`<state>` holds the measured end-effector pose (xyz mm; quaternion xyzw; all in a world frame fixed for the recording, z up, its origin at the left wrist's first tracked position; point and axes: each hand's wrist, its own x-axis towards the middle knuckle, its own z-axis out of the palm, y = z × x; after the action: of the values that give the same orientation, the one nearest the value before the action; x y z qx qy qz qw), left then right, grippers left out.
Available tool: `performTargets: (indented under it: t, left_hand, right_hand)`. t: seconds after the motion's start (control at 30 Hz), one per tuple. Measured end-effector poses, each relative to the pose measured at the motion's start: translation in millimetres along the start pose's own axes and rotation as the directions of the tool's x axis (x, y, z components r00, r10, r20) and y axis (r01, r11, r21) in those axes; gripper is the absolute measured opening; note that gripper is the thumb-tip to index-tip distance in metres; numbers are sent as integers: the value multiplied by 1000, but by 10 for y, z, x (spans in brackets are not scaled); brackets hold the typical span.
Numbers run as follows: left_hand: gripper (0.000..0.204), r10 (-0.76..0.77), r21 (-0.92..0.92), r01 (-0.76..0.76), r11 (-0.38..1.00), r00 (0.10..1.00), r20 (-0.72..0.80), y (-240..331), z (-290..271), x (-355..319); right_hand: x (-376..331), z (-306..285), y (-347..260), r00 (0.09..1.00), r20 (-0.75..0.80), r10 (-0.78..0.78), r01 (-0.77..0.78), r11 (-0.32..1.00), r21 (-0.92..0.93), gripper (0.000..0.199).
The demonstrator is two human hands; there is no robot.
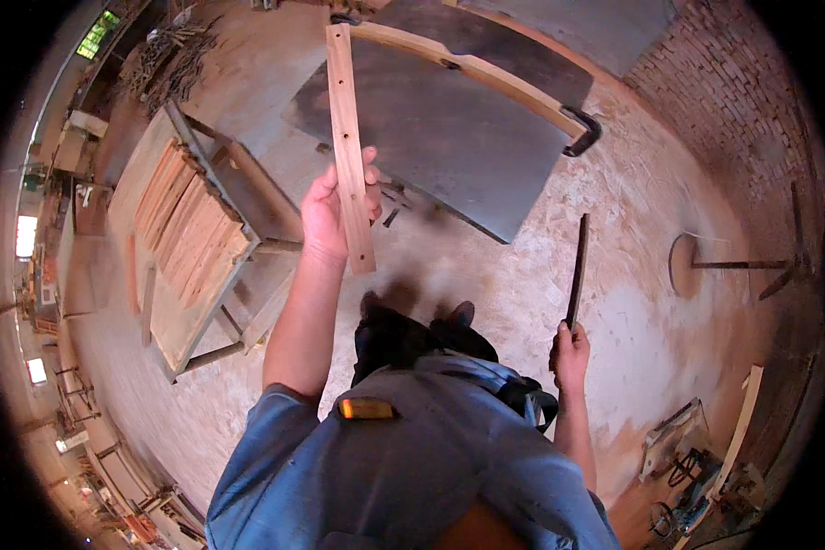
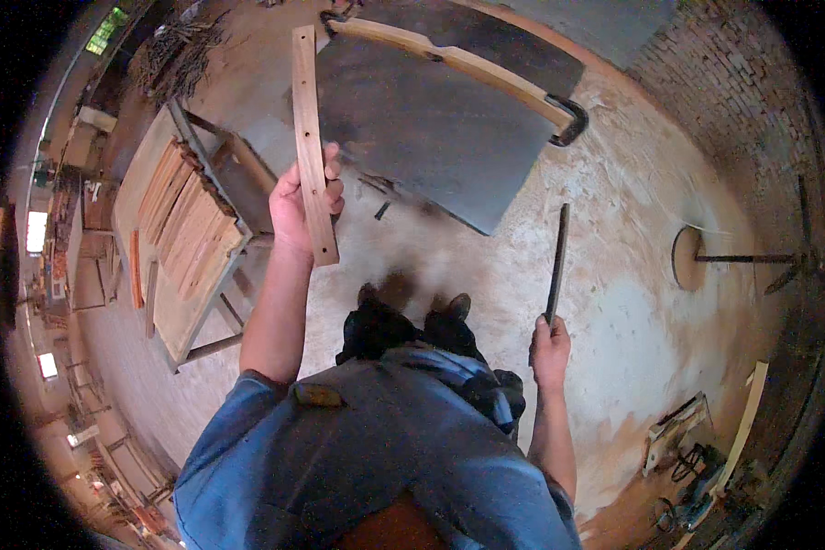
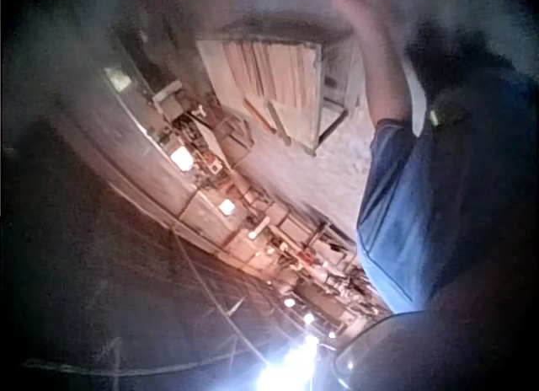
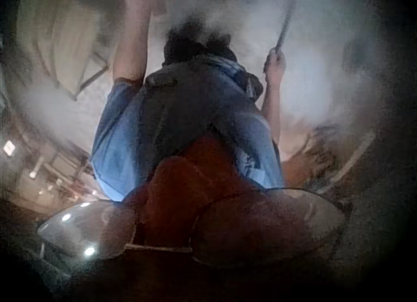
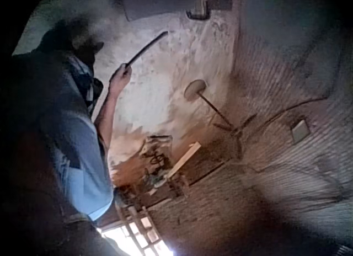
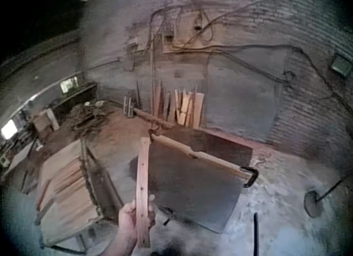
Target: The person files the edges of small wooden planks using a metal file. They repeatedly pick up planks from a table, file them on a workbench, and place them back on the table.
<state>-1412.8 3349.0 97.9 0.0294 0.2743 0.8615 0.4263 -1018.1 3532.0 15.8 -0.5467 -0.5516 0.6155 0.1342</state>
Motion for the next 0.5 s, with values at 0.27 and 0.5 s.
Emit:
performTargets:
  t: [0.27,0.5]
  left_hand:
    - [54,-78,57,76,995,996,36,-511,394,591]
    - [54,-42,95,38,995,998,43,-783,540,1020]
  right_hand:
    - [329,-463,-103,996,-69,52,-44,993,107,24]
    - [686,-526,-380,998,-46,50,-44,990,131,20]
